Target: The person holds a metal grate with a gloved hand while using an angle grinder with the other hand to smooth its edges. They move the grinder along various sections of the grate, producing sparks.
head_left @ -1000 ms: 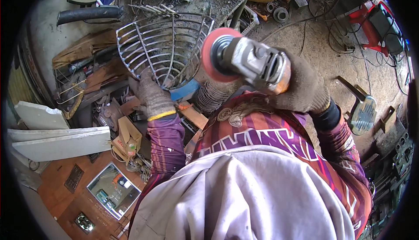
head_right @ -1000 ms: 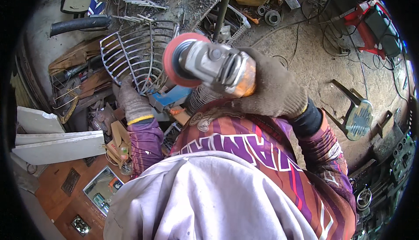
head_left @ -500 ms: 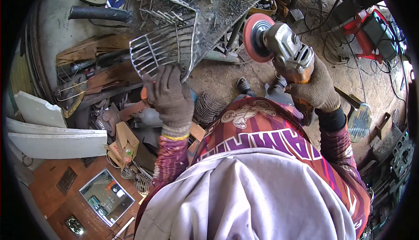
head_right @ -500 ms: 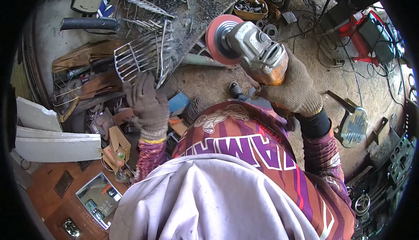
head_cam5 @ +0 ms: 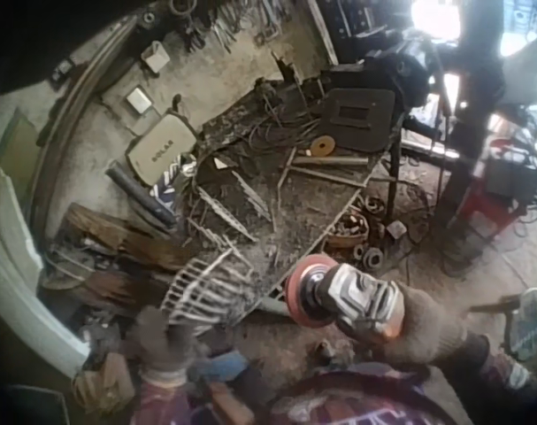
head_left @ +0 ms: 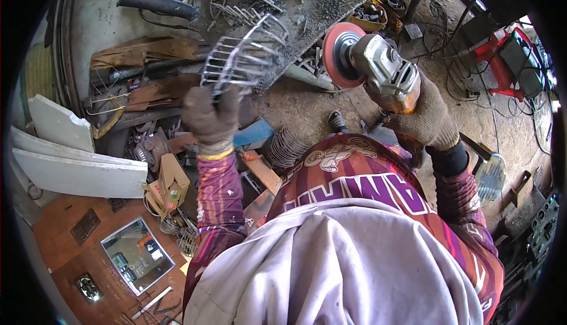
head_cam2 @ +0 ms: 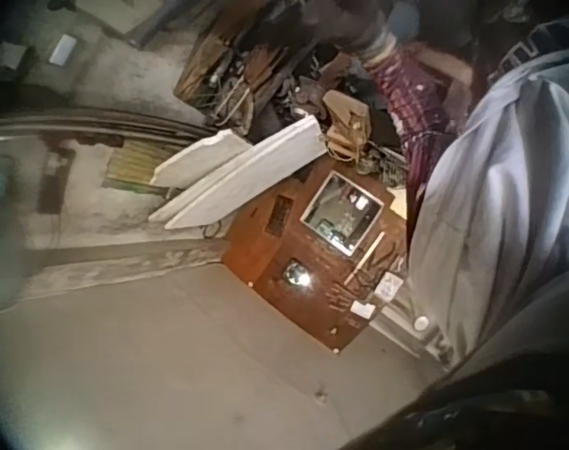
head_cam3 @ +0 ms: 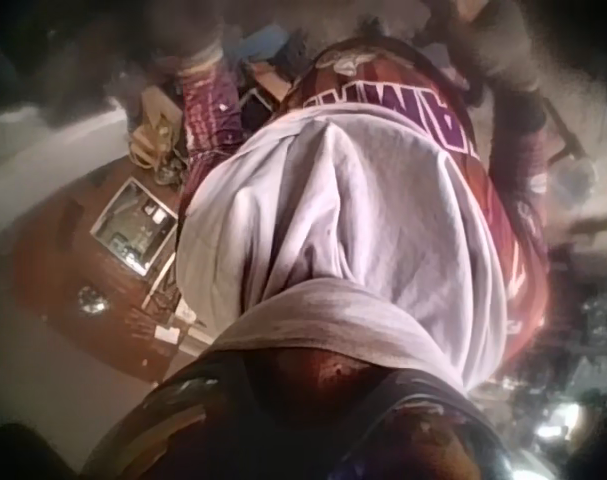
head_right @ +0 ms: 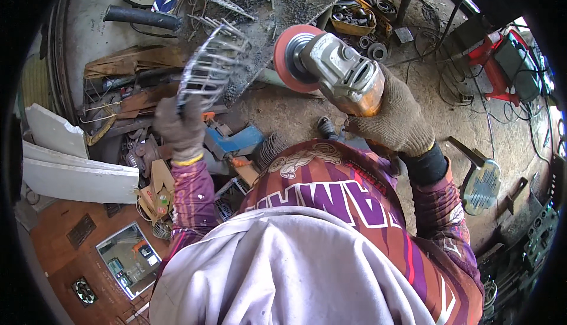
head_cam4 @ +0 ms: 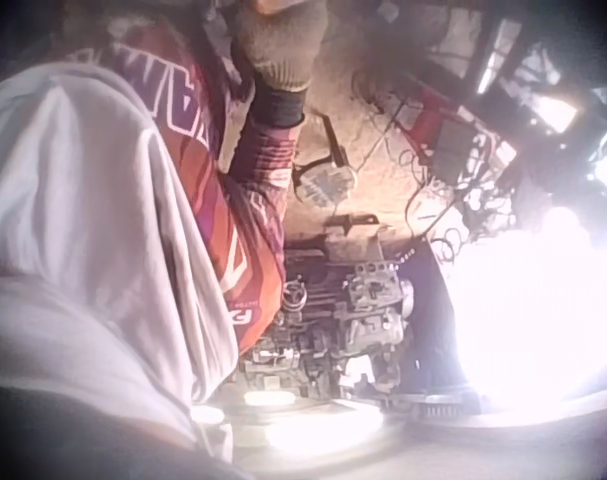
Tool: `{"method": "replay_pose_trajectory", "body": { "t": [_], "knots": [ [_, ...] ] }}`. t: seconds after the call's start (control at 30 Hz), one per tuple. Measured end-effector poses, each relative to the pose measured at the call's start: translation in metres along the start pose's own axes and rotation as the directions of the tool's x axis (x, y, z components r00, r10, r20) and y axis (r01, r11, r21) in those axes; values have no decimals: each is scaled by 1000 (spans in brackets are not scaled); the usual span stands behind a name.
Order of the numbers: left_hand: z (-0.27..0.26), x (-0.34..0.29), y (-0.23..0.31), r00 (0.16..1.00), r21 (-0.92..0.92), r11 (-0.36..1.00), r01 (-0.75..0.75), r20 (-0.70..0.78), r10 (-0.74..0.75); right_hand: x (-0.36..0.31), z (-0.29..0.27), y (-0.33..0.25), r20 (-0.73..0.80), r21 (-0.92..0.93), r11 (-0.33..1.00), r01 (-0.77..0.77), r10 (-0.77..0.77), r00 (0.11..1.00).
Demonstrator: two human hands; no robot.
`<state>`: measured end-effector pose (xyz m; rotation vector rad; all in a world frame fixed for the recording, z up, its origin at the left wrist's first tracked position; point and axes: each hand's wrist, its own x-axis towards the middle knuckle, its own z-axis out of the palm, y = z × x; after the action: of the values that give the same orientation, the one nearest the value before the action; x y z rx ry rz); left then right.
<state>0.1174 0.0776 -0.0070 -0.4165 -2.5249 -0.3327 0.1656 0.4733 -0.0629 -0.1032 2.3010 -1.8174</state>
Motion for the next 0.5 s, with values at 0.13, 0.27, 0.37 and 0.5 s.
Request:
{"method": "replay_pose_trajectory", "body": {
  "t": [0.13, 0.27, 0.37, 0.5],
  "knots": [
    [-33, 26, 6, 993, -170, 979, -117, -47, 110, -4, -2, -11, -3, -13, 999, 33, -33, 999],
    [-39, 34, 11, 996, -234, 972, -15, 79, 34, -6, 3, -32, -1, -149, 981, 125, -127, 992],
    [-36, 40, 14, 997, -259, 966, -3, 77, 23, -7, 5, -32, -13, -153, 962, 225, -230, 973],
    [-37, 41, 10, 987, -225, 973, -49, 141, 82, -7, 5, -35, -8, -179, 981, 72, -75, 997]
  ]
}}
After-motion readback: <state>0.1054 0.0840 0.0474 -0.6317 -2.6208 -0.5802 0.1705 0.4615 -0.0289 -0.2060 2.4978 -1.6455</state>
